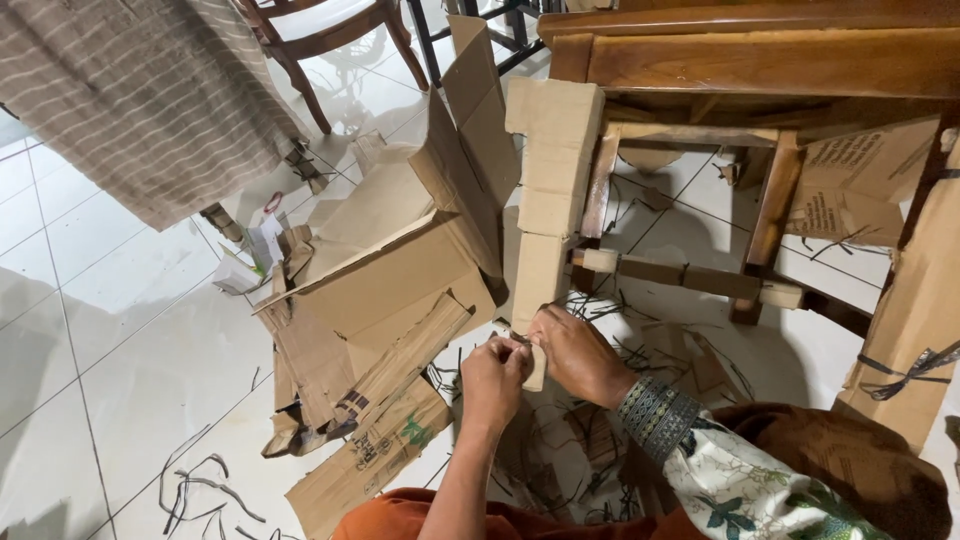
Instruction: The person wraps a cardboard tube around a wooden chair leg and secures it with black plastic ties. They adjust the tube and tie multiple times to ensure it is firmly attached.
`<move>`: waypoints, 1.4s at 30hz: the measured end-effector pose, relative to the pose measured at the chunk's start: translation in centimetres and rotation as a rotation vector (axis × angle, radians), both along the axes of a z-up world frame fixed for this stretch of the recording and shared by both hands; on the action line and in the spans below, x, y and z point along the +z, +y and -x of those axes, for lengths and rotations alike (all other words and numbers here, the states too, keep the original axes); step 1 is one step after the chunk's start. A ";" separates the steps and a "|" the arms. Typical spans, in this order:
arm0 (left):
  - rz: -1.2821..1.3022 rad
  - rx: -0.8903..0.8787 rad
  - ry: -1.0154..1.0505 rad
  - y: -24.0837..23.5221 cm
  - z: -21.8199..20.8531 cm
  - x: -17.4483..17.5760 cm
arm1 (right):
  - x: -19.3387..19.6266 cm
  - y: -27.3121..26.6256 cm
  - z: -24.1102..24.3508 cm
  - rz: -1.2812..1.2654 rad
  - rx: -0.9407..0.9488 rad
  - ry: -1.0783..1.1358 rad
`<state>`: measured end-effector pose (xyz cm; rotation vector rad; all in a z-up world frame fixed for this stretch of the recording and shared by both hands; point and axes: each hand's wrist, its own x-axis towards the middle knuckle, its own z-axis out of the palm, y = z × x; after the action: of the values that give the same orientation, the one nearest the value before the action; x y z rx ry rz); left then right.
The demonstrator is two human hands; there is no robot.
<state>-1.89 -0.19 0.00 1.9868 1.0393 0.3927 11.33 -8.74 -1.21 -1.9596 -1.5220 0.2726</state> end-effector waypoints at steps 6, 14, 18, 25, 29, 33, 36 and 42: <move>-0.029 0.016 -0.162 0.5 0.2 -0.5 | -0.2 -0.6 0.6 0.178 -0.153 -0.267; -0.278 -0.002 -0.197 1.1 -0.7 -4.5 | -3.8 -3.4 -0.6 0.136 -0.243 -0.007; -0.255 0.014 -0.209 1.8 -0.6 -4.5 | -3.6 -3.5 -0.1 0.033 -0.282 0.172; -0.265 0.071 -0.185 1.4 -0.7 -5.2 | -0.6 -1.7 2.8 -0.264 -0.133 0.292; -0.373 0.026 -0.184 1.7 -1.0 -7.1 | -2.2 3.1 4.4 -0.301 -0.140 0.136; -0.315 -0.001 -0.174 1.6 -0.4 -4.0 | 1.3 2.6 4.3 -0.225 -0.131 0.221; -0.179 0.058 -0.182 2.2 -0.1 -4.4 | 1.4 0.6 2.6 -0.212 -0.189 0.434; 0.060 0.085 -0.332 -0.9 -0.3 1.1 | -0.9 -1.1 0.6 0.011 -0.234 0.396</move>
<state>-1.61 -1.12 1.12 1.7538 0.9124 0.7028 10.74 -9.88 -2.10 -1.9298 -1.0327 0.5324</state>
